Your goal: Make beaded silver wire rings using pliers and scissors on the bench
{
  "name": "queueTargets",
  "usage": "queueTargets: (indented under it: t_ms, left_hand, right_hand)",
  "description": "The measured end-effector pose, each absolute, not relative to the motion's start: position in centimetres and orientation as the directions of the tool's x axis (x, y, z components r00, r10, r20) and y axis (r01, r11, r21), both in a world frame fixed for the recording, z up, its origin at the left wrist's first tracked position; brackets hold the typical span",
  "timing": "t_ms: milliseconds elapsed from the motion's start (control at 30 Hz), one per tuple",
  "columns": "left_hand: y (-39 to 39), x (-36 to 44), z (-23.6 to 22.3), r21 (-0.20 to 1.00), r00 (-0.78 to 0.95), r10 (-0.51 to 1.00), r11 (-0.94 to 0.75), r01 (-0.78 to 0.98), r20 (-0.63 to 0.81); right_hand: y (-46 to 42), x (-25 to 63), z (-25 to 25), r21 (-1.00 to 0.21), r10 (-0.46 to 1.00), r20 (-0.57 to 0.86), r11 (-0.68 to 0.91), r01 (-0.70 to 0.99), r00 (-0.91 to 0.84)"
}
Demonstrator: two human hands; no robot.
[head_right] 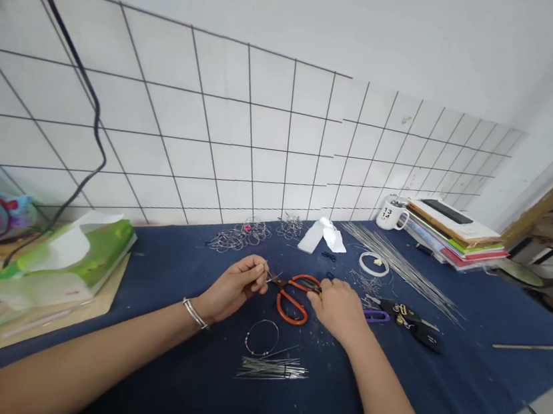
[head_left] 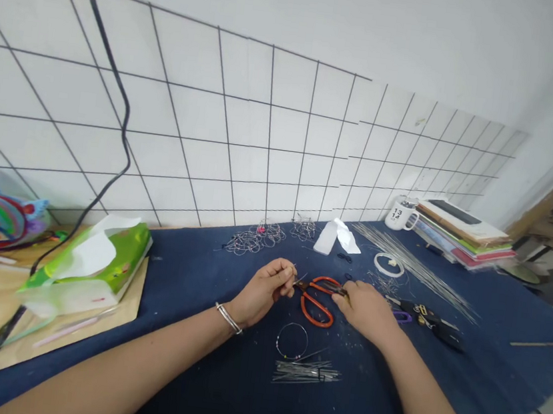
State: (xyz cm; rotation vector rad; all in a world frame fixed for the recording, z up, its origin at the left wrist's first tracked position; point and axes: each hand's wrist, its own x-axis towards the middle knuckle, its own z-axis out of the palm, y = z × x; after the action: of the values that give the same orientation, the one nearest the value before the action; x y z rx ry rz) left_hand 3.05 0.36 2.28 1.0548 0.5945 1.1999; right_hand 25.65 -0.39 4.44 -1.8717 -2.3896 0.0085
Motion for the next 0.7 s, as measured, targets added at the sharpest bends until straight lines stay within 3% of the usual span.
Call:
queueTargets:
  t_ms: [100,167,267,367,433,500,700]
  left_hand:
    - [-0.1,3.4,2.4,0.864,0.354,0.927,0.075,-0.498,0.124]
    - [-0.5,3.6,2.5,0.850,0.390,0.914,0.114,-0.515,0.113]
    - [-1.1,3.9,2.6,0.826,0.453,0.886,0.181,-0.533,0.098]
    - [-1.6,4.3,2.5,0.812,0.491,0.868,0.230,-0.537,0.079]
    - [-1.8,4.4,2.5,0.816,0.497,0.865,0.237,-0.527,0.069]
    - [-1.9,4.4,2.5,0.830,0.491,0.868,0.224,-0.511,0.068]
    - [-1.7,4.2,2.3,0.900,0.470,0.882,0.178,-0.398,0.033]
  right_hand:
    - [-0.2,25.8,3.8,0.032,0.950,0.084,0.299,0.954,-0.301]
    - [-0.3,25.6,4.0,0.006,0.933,0.171,0.322,0.947,-0.318]
    - [-0.6,24.7,4.5,-0.226,0.906,0.278,0.384,0.895,-0.319]
    - [-0.8,23.5,4.2,-0.610,0.899,0.237,0.433,0.664,-0.368]
    - [-1.0,22.9,3.6,-0.778,0.906,0.204,0.380,0.500,-0.371]
    - [-1.1,22.5,2.9,-0.838,0.915,0.202,0.346,0.422,-0.350]
    - [-1.3,22.2,2.2,-0.852,0.935,0.233,0.329,0.407,-0.268]
